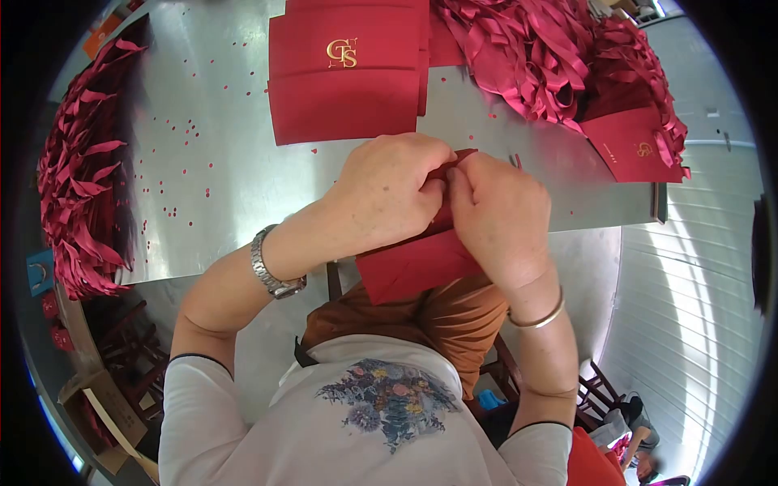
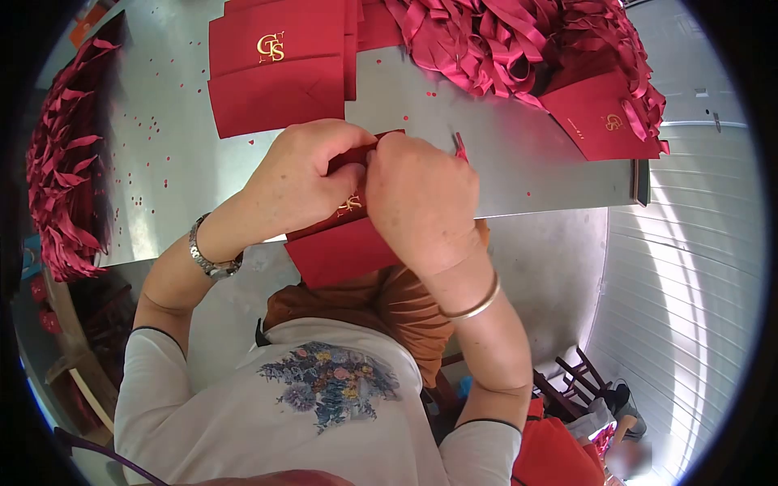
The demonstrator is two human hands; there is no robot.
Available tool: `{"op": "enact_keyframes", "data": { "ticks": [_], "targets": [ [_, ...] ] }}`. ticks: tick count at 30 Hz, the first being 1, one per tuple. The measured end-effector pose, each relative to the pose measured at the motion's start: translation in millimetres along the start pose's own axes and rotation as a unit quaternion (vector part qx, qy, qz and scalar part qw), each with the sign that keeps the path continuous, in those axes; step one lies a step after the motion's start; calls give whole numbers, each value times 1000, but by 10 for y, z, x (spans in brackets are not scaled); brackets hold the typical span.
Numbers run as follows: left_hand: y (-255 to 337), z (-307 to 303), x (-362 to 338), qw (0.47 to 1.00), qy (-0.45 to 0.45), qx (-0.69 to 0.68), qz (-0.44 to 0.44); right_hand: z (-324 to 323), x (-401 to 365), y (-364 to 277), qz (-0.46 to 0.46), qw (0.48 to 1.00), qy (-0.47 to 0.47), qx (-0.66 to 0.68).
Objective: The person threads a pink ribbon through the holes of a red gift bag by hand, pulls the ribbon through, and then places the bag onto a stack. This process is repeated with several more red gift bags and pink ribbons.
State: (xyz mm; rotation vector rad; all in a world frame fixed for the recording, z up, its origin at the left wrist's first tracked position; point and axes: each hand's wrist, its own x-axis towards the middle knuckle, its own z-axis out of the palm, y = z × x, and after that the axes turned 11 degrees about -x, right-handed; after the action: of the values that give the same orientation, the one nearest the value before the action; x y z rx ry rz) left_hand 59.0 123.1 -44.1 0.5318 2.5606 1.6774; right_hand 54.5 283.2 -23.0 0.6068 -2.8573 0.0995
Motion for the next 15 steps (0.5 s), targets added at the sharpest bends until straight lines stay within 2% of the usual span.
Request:
{"op": "enact_keyframes", "data": {
  "ticks": [5, 7, 8, 10, 11, 13, 15],
  "targets": [
    [18, -50, 18, 1000, 5, -26, 5, -98, -1, 52, -15, 1000, 4, 13],
    [27, -45, 17, 1000, 19, -15, -6, -78, -1, 56, 36, 989, -35, 140],
    [26, -48, 14, 1000, 18, -10, 0, -52, -3, 67, 38, 989, -28, 140],
    [39, -66, 5, 999, -5, -38, -30, -18, -7, 96, 34, 955, -102, 276],
    [65, -80, -1, 999, -9, -35, -24, -41, -16, 98, 37, 956, -95, 276],
    [106, -118, -25, 994, 4, -113, -8, -88, -38, 80, 51, 953, -91, 283],
    [136, -221, -35, 990, -30, -132, -28, -120, -72, 69, 39, 960, -72, 268]
  ]
}}
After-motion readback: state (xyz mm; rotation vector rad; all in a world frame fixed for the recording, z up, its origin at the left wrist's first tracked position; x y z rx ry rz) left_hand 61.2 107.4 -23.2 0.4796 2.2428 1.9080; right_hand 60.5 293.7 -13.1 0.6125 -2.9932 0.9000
